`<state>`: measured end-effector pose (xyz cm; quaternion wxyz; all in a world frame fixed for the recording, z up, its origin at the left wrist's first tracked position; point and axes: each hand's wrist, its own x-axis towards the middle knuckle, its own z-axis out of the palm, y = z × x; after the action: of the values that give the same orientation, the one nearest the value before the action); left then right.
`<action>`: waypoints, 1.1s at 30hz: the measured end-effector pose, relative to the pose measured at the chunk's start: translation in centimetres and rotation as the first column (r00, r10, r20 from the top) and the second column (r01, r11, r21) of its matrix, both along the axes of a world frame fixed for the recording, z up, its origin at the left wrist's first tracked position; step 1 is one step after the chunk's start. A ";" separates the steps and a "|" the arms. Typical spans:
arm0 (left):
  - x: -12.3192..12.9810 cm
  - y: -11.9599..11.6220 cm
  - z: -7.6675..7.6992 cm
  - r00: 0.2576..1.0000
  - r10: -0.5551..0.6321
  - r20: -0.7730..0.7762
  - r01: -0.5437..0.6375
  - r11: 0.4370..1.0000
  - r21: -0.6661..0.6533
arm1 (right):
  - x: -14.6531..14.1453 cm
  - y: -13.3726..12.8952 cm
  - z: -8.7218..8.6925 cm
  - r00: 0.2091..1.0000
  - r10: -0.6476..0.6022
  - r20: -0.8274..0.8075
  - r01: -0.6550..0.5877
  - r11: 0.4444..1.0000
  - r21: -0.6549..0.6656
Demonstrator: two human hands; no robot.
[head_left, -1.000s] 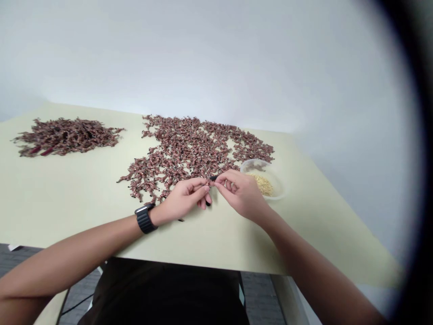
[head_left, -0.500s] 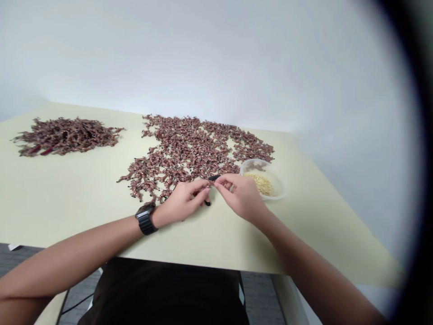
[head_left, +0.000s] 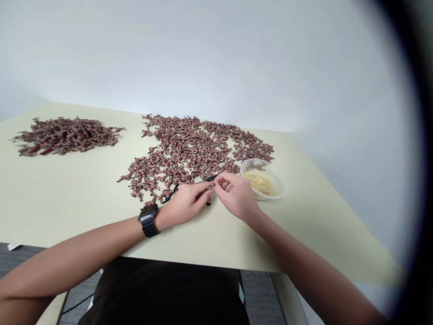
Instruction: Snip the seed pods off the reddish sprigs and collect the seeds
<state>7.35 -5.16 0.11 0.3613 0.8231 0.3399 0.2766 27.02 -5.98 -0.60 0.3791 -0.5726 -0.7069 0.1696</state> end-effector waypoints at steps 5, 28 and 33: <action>0.2 0.7 -0.6 0.960 0.016 0.280 0.116 0.887 -0.448 | 0.1 -0.1 0.2 0.999 -0.013 -0.046 0.016 0.998 0.062; 0.1 1.1 -0.7 0.918 0.024 0.396 0.182 0.861 -0.475 | -0.7 -1.2 0.8 0.983 0.109 -0.145 -0.091 0.988 0.125; 0.1 1.0 -0.9 0.915 0.012 0.403 0.201 0.852 -0.483 | -0.5 -0.9 0.5 0.988 0.110 -0.108 -0.097 0.988 0.123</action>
<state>7.49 -4.18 -0.77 0.6417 0.6401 0.2806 0.3159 26.48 -6.91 -0.05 0.4429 -0.5010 -0.7215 0.1796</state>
